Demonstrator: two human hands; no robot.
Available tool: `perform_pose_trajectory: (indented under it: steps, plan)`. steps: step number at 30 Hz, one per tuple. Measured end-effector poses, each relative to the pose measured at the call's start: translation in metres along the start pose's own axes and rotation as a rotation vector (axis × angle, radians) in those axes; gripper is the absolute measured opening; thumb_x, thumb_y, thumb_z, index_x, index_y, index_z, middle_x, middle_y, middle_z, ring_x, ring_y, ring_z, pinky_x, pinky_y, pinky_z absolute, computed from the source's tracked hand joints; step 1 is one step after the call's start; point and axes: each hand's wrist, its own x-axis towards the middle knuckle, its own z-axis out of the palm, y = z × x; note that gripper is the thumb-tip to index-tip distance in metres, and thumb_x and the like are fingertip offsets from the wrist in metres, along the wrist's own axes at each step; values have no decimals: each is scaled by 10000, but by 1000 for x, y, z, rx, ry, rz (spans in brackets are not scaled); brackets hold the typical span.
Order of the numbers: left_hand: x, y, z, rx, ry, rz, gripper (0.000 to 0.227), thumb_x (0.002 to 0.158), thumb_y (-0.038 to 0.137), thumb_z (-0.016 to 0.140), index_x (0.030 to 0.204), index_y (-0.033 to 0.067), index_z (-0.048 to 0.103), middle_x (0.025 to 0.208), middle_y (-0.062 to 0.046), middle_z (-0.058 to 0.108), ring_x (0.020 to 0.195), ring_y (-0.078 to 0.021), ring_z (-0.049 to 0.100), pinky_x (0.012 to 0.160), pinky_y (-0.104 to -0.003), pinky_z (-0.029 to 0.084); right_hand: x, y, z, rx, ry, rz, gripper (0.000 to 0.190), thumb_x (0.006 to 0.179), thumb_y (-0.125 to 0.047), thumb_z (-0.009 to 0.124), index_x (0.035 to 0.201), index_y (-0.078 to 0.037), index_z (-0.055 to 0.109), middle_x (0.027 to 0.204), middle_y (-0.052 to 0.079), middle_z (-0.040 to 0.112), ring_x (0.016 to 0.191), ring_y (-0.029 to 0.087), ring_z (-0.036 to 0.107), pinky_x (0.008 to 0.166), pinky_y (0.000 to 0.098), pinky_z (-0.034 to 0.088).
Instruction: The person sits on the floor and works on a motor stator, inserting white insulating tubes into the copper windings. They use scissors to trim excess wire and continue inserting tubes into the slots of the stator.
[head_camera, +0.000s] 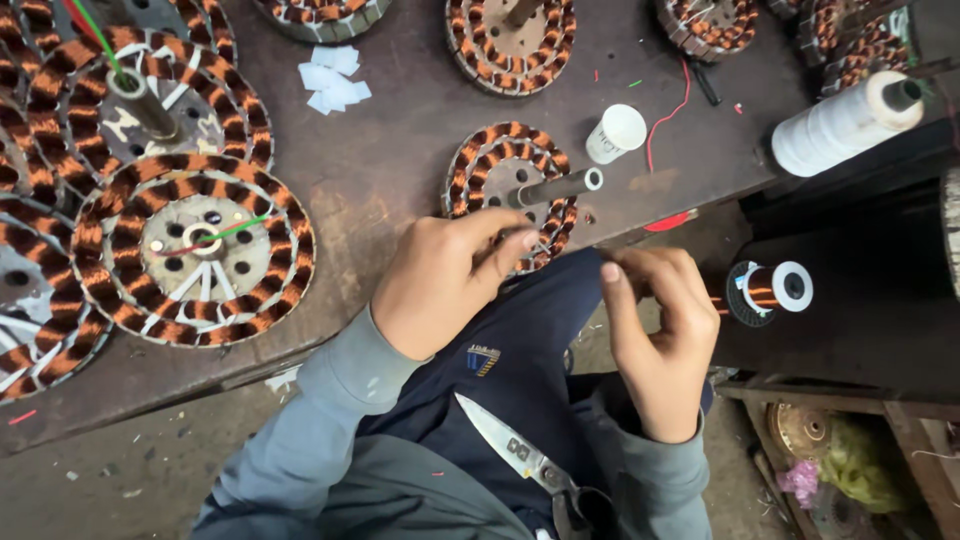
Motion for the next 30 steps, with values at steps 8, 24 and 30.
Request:
perform_pose_trajectory:
  steps: [8, 24, 30]
  plan:
    - [16, 3, -4, -58, -278, -193, 181, 921, 223, 709, 1000, 69, 762, 590, -105, 683, 457, -169, 663, 481, -324, 485, 58, -2, -7, -138, -276, -184, 144, 936, -51, 714, 1076, -39, 749, 994, 67, 675, 859, 219, 544, 774, 327, 443]
    - [-3, -12, 12, -418, -125, -327, 191, 1019, 185, 610, 1083, 10, 655, 584, 5, 601, 493, -45, 549, 449, -243, 422, 73, -11, 6, -206, -369, -421, 172, 827, -73, 827, 975, -59, 741, 946, 83, 618, 956, 294, 516, 842, 389, 428]
    - [-4, -19, 9, -404, -217, -236, 220, 1019, 201, 622, 1126, 20, 688, 585, 16, 607, 512, -30, 569, 466, -236, 453, 58, -19, 4, -98, -299, -244, 135, 911, -5, 756, 1038, -29, 717, 870, 56, 639, 709, 172, 634, 657, 308, 490]
